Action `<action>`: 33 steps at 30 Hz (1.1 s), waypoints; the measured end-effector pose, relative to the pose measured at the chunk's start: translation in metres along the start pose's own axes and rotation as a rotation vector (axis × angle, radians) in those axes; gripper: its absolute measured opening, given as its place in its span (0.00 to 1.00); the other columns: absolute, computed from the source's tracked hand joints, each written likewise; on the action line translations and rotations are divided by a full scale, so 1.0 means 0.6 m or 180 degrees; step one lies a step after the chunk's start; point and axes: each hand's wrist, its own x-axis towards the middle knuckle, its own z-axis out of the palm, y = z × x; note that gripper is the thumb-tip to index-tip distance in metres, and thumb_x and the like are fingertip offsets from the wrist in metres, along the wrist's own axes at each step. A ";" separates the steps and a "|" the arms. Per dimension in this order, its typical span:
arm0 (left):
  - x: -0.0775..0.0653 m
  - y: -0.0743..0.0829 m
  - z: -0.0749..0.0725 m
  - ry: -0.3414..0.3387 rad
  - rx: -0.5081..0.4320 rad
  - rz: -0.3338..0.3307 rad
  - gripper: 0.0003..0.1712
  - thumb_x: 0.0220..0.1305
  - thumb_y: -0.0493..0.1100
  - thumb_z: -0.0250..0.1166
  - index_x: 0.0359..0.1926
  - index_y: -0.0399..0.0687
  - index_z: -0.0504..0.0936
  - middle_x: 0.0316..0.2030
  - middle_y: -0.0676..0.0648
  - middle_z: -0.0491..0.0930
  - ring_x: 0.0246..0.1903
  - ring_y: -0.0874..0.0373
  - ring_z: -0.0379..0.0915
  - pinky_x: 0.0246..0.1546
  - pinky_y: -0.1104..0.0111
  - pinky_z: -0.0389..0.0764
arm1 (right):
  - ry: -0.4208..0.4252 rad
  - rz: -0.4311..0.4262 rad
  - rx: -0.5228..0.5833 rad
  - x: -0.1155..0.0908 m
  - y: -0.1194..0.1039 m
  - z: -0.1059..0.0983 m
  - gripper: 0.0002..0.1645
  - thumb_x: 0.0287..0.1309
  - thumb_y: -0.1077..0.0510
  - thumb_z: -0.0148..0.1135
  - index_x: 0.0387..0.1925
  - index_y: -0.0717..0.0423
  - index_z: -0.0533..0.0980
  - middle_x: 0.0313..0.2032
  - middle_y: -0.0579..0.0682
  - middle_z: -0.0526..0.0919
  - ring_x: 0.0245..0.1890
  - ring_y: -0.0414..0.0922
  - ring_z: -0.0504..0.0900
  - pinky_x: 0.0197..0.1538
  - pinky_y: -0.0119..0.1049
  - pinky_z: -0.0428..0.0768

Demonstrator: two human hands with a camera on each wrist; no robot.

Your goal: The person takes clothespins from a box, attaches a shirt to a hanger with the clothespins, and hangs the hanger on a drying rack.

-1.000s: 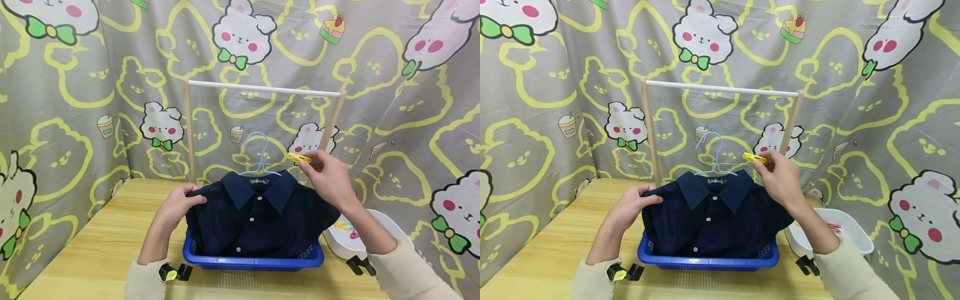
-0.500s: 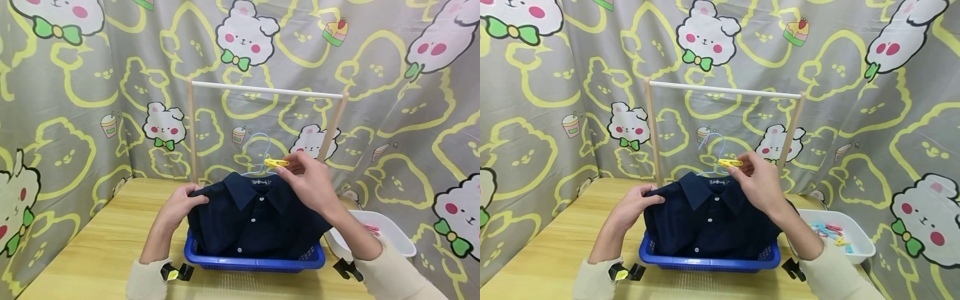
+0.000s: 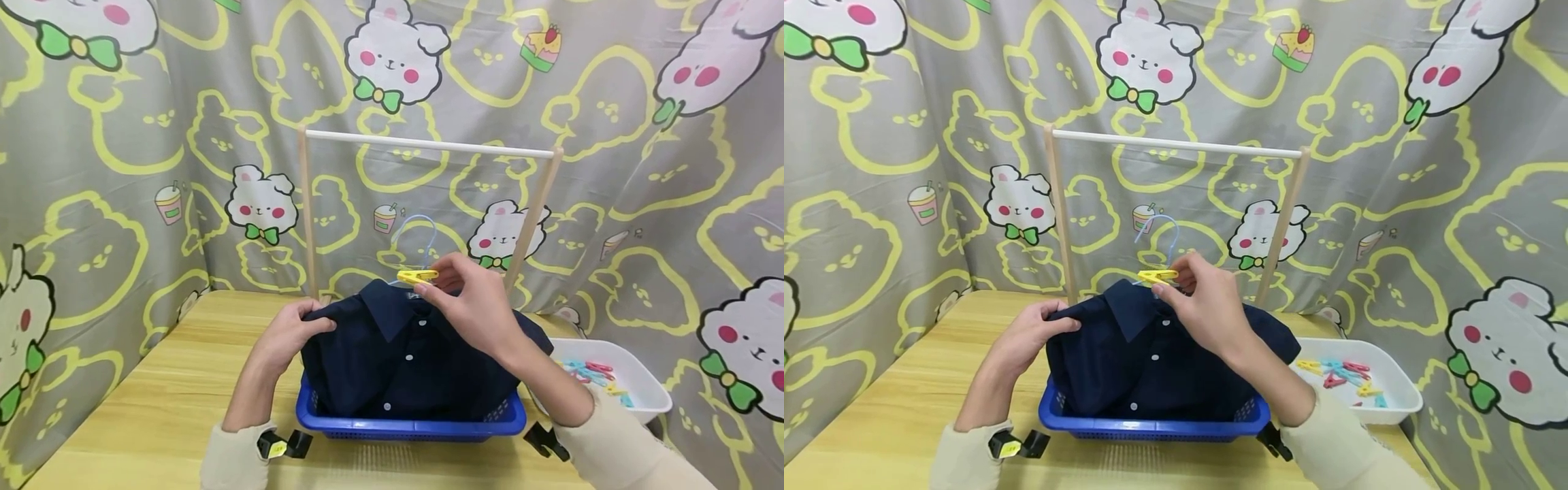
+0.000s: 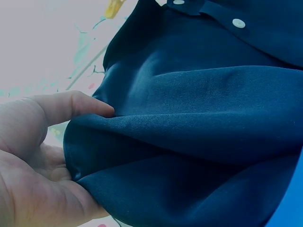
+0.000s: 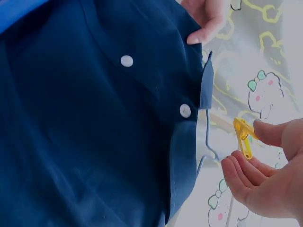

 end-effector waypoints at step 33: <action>-0.002 0.006 -0.001 -0.0018 -0.0037 -0.0010 0.11 0.60 0.36 0.68 0.30 0.38 0.72 0.27 0.49 0.67 0.33 0.51 0.67 0.37 0.64 0.68 | -0.0034 -0.0947 -0.0269 -0.010 -0.040 0.097 0.16 0.53 0.56 0.78 0.40 0.56 0.80 0.35 0.49 0.86 0.36 0.43 0.82 0.39 0.35 0.82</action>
